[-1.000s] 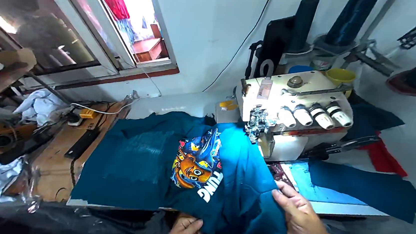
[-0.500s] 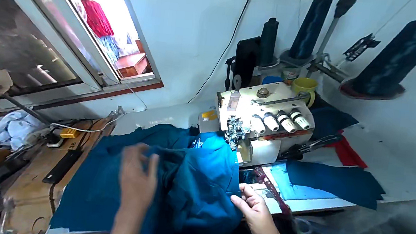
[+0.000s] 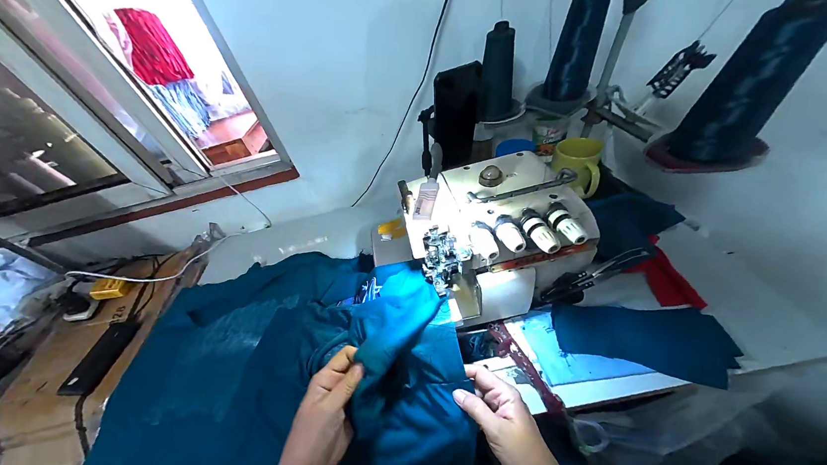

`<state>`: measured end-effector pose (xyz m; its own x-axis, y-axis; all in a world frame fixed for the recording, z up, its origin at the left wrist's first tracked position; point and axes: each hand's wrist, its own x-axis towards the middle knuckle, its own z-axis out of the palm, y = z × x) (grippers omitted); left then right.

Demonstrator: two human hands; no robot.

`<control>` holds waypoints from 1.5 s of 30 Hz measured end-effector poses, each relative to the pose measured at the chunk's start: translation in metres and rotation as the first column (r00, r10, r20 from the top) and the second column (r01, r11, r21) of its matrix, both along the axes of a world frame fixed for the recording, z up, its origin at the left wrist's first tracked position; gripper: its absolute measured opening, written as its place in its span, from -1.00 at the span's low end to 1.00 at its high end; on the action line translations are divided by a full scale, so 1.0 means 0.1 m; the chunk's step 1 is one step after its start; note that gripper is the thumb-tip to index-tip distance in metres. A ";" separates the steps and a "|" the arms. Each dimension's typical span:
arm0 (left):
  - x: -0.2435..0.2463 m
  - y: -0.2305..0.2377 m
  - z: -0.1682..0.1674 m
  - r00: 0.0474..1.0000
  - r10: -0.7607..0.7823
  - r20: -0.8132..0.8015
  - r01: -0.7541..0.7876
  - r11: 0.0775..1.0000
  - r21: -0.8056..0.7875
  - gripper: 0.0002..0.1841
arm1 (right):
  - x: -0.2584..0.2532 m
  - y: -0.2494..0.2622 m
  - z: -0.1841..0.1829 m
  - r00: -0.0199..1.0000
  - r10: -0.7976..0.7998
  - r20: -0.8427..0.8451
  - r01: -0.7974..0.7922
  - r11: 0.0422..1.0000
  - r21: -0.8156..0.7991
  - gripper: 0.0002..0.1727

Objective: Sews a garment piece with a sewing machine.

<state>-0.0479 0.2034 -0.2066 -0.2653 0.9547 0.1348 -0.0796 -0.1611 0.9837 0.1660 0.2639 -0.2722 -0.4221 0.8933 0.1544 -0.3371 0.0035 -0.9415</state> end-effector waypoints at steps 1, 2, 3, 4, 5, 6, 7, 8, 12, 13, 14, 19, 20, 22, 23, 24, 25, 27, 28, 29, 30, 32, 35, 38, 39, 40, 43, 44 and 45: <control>-0.04 0.00 0.06 0.999 0.007 0.035 -0.007 1.000 -0.004 -0.73 | -0.01 0.00 -0.01 1.000 0.001 0.000 -0.001 1.000 -0.001 -0.76; -0.06 0.00 0.08 0.998 0.041 -0.043 -0.040 0.999 0.022 -0.77 | -0.02 -0.01 -0.02 1.000 0.001 0.004 -0.001 1.000 -0.005 -0.76; -0.07 -0.01 0.08 0.971 0.098 -0.217 -0.081 0.993 0.084 -0.81 | -0.02 -0.01 -0.03 1.000 0.000 0.008 0.000 1.000 -0.007 -0.76; -0.06 -0.05 0.09 0.901 0.148 -0.407 -0.090 0.983 0.158 -0.83 | -0.01 -0.02 -0.03 1.000 -0.003 0.010 0.003 1.000 -0.005 -0.75; -0.02 -0.10 0.12 0.805 0.170 -0.568 -0.050 0.974 0.221 -0.82 | -0.01 -0.02 -0.03 1.000 -0.005 0.013 0.005 1.000 -0.005 -0.75; 0.04 -0.16 0.14 0.703 0.170 -0.691 0.018 0.966 0.256 -0.77 | 0.01 -0.03 -0.03 1.000 -0.008 0.022 0.008 1.000 -0.012 -0.72; 0.12 -0.21 0.16 0.599 0.168 -0.783 0.089 0.958 0.274 -0.74 | 0.04 -0.04 -0.03 0.999 -0.015 0.035 0.015 1.000 -0.015 -0.69; 0.23 -0.25 0.15 0.493 0.187 -0.850 0.132 0.949 0.285 -0.74 | 0.07 -0.06 -0.02 0.999 -0.020 0.048 0.021 1.000 -0.011 -0.68; 0.59 -0.27 0.01 0.277 0.262 -0.925 0.125 0.944 0.305 -0.79 | 0.15 -0.10 0.04 0.994 -0.072 0.081 0.073 0.997 -0.008 -0.67; 0.64 -0.26 -0.02 0.266 0.268 -0.926 0.119 0.944 0.307 -0.78 | 0.16 -0.11 0.05 0.994 -0.080 0.081 0.082 0.997 -0.012 -0.66; 0.68 -0.25 -0.04 0.258 0.276 -0.926 0.113 0.943 0.312 -0.78 | 0.17 -0.13 0.06 0.993 -0.087 0.077 0.088 0.996 -0.011 -0.65; 0.79 -0.10 -0.02 0.156 0.303 -0.940 0.062 0.947 0.316 -0.77 | 0.14 -0.10 0.08 0.996 -0.089 0.028 0.089 0.996 0.013 -0.65; 0.79 -0.05 0.00 0.123 0.317 -0.940 0.049 0.944 0.325 -0.77 | 0.12 -0.08 0.10 0.995 -0.091 0.032 0.090 0.996 0.023 -0.65; 0.79 0.07 0.04 0.066 0.347 -0.936 0.026 0.937 0.349 -0.76 | 0.09 -0.02 0.14 0.993 -0.102 0.055 0.100 0.994 0.036 -0.67; 0.78 0.14 0.07 0.048 0.360 -0.932 0.017 0.932 0.361 -0.75 | 0.07 0.00 0.16 0.992 -0.108 0.062 0.106 0.994 0.041 -0.68; 0.77 0.20 0.10 0.035 0.370 -0.928 0.009 0.929 0.371 -0.75 | 0.05 0.02 0.17 0.991 -0.115 0.070 0.112 0.993 0.045 -0.70; 0.76 0.26 0.14 0.024 0.376 -0.926 -0.001 0.926 0.377 -0.74 | 0.02 0.05 0.18 0.989 -0.122 0.082 0.119 0.992 0.048 -0.72; 0.73 0.36 0.22 -0.003 0.376 -0.926 -0.020 0.926 0.376 -0.74 | -0.01 0.08 0.20 0.984 -0.141 0.111 0.136 0.989 0.050 -0.75; 0.72 0.40 0.25 -0.018 0.370 -0.929 -0.026 0.929 0.370 -0.74 | -0.02 0.09 0.22 0.980 -0.148 0.130 0.143 0.989 0.048 -0.77; 0.72 0.44 0.27 -0.033 0.366 -0.930 -0.033 0.929 0.367 -0.74 | -0.02 0.09 0.23 0.976 -0.158 0.149 0.153 0.987 0.045 -0.79; 0.72 0.48 0.29 -0.048 0.360 -0.932 -0.036 0.932 0.362 -0.74 | -0.02 0.09 0.23 0.971 -0.171 0.164 0.167 0.985 0.041 -0.81; 0.74 0.52 0.31 -0.069 0.352 -0.933 -0.040 0.934 0.356 -0.74 | -0.02 0.09 0.23 0.965 -0.190 0.181 0.188 0.982 0.027 -0.84; 0.80 0.56 0.32 -0.073 0.351 -0.933 -0.049 0.934 0.355 -0.77 | -0.03 0.08 0.22 0.958 -0.215 0.191 0.215 0.976 0.024 -0.84; 0.85 0.62 0.30 -0.065 0.350 -0.935 -0.070 0.933 0.354 -0.81 | -0.05 0.12 0.25 0.944 -0.247 0.219 0.244 0.969 0.040 -0.83; 0.86 0.63 0.28 -0.063 0.354 -0.933 -0.078 0.930 0.358 -0.81 | -0.06 0.13 0.25 0.938 -0.263 0.225 0.259 0.965 0.050 -0.83; 0.87 0.63 0.26 -0.057 0.354 -0.933 -0.085 0.930 0.358 -0.80 | -0.07 0.14 0.24 0.932 -0.279 0.232 0.272 0.960 0.064 -0.83; 0.81 0.51 0.28 0.030 0.308 -0.951 -0.086 0.949 0.304 -0.78 | -0.06 0.14 0.23 0.924 -0.277 0.263 0.266 0.961 0.074 -0.79; 0.75 0.44 0.29 0.088 0.290 -0.953 -0.086 0.955 0.283 -0.79 | -0.04 0.11 0.23 0.930 -0.253 0.267 0.247 0.967 0.058 -0.79; 0.68 0.38 0.29 0.153 0.292 -0.944 -0.100 0.955 0.279 -0.81 | -0.02 0.09 0.22 0.940 -0.220 0.261 0.219 0.975 0.032 -0.80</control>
